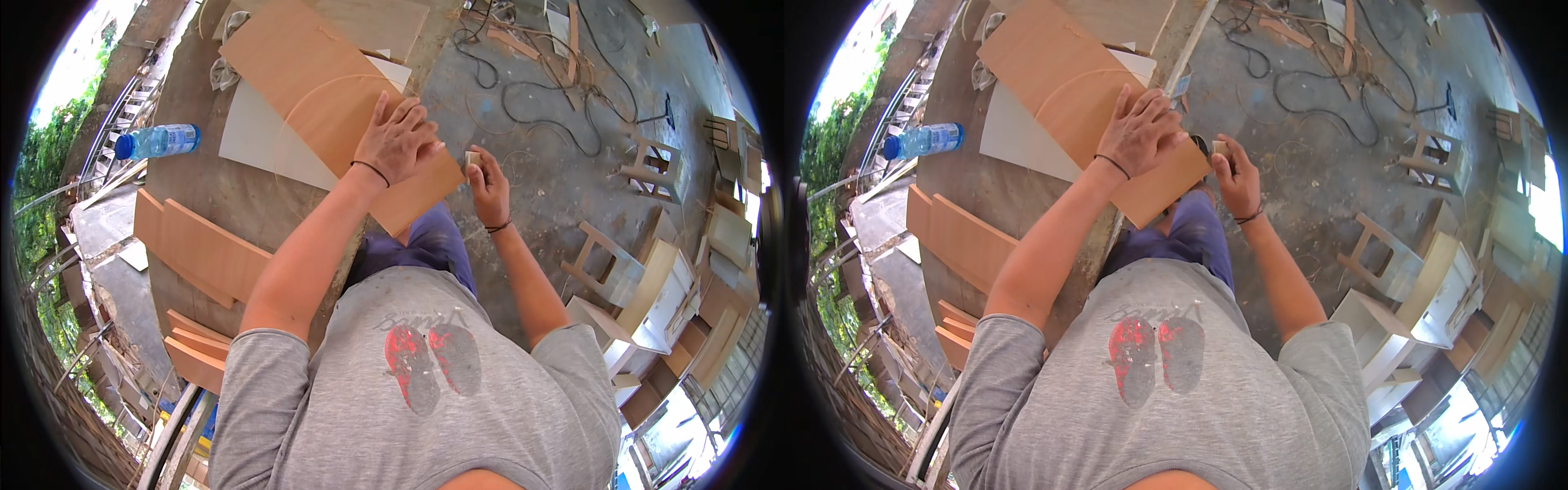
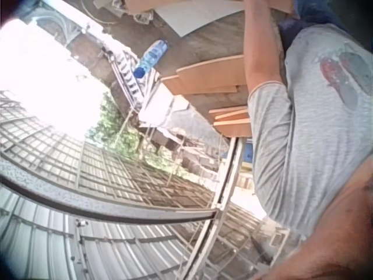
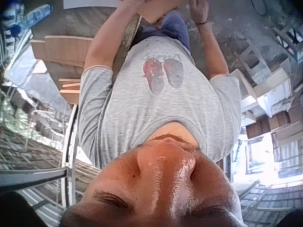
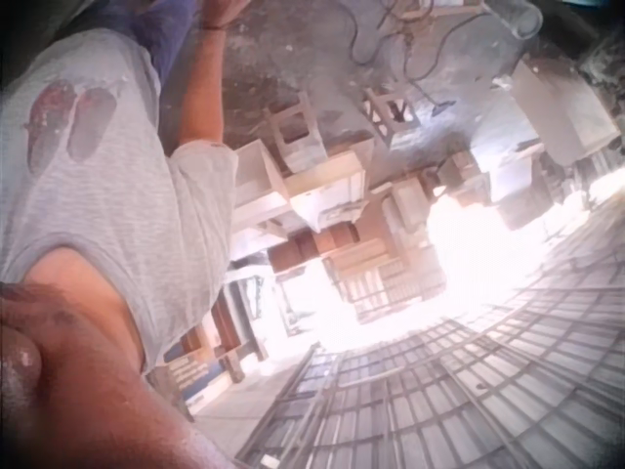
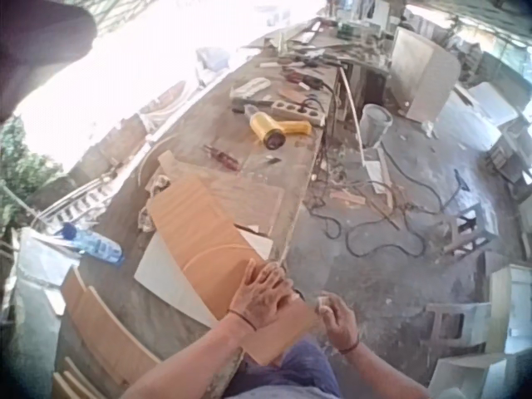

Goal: The person sands the edges and surface of a wooden board using a small sanding block held in the right hand.

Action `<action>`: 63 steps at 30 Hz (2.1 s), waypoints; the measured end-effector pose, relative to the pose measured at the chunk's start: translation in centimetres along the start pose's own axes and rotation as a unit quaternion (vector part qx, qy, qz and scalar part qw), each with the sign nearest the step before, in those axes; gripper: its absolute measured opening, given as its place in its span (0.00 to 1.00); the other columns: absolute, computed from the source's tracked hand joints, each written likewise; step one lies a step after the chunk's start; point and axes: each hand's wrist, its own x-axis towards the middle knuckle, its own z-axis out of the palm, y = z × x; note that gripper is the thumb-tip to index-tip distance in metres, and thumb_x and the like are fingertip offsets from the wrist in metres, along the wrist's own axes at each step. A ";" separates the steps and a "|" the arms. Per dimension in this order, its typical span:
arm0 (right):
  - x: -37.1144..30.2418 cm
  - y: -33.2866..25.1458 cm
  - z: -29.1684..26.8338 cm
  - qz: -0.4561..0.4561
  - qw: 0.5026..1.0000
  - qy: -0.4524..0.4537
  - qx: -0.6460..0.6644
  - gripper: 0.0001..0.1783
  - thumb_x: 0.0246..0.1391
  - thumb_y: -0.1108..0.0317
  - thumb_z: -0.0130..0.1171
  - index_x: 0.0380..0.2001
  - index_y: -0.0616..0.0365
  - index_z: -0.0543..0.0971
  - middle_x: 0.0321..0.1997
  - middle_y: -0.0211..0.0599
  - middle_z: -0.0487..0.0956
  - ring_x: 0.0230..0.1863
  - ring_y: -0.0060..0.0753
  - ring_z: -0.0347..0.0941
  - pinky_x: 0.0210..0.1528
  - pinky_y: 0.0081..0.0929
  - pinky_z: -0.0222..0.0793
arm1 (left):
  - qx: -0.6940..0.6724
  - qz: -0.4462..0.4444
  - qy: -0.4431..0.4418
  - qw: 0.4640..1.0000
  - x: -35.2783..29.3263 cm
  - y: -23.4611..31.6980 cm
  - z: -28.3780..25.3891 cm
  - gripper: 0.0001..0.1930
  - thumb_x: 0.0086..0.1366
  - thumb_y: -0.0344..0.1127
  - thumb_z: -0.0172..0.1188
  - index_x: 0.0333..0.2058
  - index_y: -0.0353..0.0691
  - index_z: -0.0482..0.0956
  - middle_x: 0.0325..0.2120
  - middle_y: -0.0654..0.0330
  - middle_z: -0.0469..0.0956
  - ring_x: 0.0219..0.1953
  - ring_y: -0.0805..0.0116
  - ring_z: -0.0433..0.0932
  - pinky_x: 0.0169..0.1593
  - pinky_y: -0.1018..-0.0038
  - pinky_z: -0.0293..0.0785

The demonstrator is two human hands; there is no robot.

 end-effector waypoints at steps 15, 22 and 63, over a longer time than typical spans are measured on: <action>6.1 -0.1 3.0 -0.024 0.993 0.105 0.056 0.20 0.62 0.61 0.57 0.53 0.62 0.74 0.26 0.31 0.76 0.27 0.20 0.66 0.32 0.19 0.66 | 0.011 -0.140 0.107 0.984 1.0 -1.2 -0.1 0.12 0.63 0.42 0.59 0.43 0.47 0.78 0.50 0.58 0.70 0.62 0.55 0.63 0.67 0.43 0.47; 4.0 0.6 5.0 -0.003 0.985 0.170 0.037 0.18 0.67 0.67 0.49 0.56 0.65 0.68 0.31 0.26 0.72 0.30 0.15 0.64 0.33 0.15 0.63 | 0.018 -0.149 0.107 0.983 1.4 -1.2 -0.3 0.10 0.63 0.41 0.59 0.41 0.47 0.78 0.46 0.59 0.70 0.60 0.56 0.65 0.65 0.44 0.51; 1.6 -0.8 3.6 0.002 0.998 0.064 0.013 0.22 0.63 0.59 0.55 0.55 0.62 0.70 0.26 0.35 0.74 0.28 0.24 0.69 0.34 0.23 0.67 | 0.068 -0.045 -0.005 0.997 1.1 -5.1 -1.7 0.25 0.64 0.57 0.54 0.59 0.63 0.71 0.68 0.69 0.58 0.71 0.68 0.52 0.69 0.44 0.42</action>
